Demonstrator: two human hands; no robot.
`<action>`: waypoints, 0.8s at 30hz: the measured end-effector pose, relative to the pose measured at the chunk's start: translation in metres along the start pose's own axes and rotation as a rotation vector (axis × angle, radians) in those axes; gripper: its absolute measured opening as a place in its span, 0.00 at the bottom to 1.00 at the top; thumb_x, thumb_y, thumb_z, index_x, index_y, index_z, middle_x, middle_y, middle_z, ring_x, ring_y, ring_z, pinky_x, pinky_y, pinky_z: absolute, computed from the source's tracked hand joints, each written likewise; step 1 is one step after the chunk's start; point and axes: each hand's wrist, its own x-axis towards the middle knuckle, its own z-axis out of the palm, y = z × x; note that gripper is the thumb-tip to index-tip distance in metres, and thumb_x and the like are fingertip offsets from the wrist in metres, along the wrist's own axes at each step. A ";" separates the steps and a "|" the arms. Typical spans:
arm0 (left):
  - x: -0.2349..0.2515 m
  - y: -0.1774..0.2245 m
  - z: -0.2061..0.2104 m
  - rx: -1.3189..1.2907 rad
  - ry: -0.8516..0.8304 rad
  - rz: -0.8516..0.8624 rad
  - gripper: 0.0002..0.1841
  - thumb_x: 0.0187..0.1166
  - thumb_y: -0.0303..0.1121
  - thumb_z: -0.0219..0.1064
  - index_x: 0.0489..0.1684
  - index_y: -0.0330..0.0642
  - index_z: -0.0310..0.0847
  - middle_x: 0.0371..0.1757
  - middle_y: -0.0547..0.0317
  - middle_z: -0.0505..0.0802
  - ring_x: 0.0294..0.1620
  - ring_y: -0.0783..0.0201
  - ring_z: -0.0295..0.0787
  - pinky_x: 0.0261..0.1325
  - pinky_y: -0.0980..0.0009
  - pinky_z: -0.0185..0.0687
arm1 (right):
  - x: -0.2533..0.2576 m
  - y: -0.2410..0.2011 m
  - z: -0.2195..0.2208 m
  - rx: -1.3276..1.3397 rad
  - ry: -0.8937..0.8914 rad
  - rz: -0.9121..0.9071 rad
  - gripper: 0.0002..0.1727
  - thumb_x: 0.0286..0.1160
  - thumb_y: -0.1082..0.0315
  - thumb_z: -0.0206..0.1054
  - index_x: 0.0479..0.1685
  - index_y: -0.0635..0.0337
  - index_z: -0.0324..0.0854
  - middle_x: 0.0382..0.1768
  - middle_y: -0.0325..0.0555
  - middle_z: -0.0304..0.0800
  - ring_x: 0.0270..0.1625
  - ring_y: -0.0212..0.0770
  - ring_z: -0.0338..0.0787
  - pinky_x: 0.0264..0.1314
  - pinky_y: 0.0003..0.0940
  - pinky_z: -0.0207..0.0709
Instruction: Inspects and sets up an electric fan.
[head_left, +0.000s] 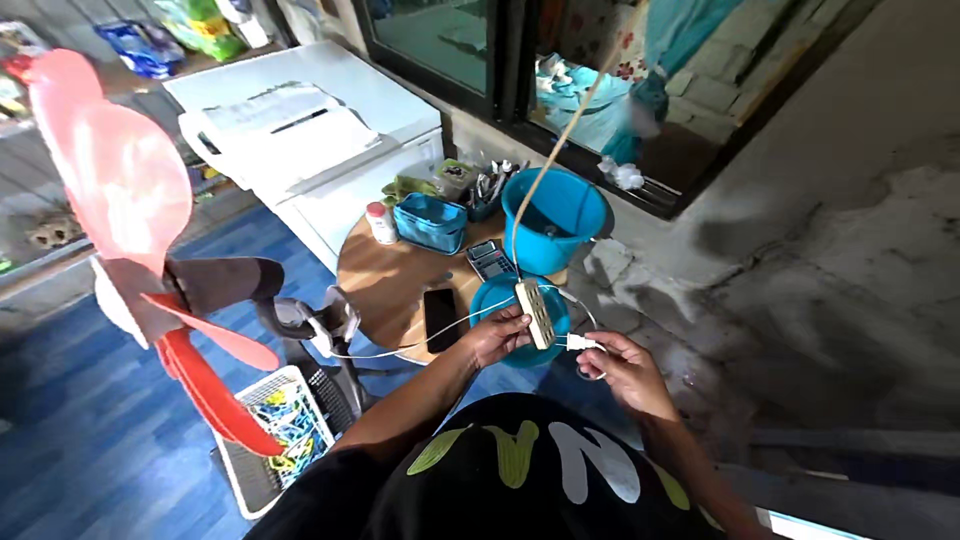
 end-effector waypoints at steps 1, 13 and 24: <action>-0.001 0.001 0.005 0.011 0.014 -0.004 0.13 0.88 0.22 0.51 0.65 0.39 0.73 0.51 0.60 0.93 0.53 0.65 0.92 0.64 0.65 0.87 | 0.000 0.000 0.002 0.040 0.046 0.022 0.12 0.76 0.83 0.60 0.55 0.68 0.82 0.32 0.38 0.95 0.31 0.29 0.93 0.38 0.24 0.88; 0.001 -0.017 0.053 0.280 0.133 0.162 0.21 0.75 0.17 0.65 0.68 0.30 0.73 0.54 0.60 0.91 0.53 0.71 0.89 0.65 0.69 0.85 | 0.012 0.016 -0.030 -0.088 0.127 0.117 0.10 0.80 0.78 0.65 0.55 0.72 0.82 0.29 0.42 0.94 0.26 0.29 0.91 0.30 0.22 0.85; 0.000 -0.039 0.095 0.433 0.207 0.282 0.23 0.73 0.17 0.68 0.70 0.26 0.74 0.58 0.56 0.91 0.59 0.71 0.88 0.69 0.69 0.83 | 0.006 0.017 -0.051 -0.257 0.071 -0.109 0.05 0.74 0.77 0.70 0.43 0.71 0.86 0.29 0.39 0.92 0.28 0.24 0.90 0.36 0.20 0.87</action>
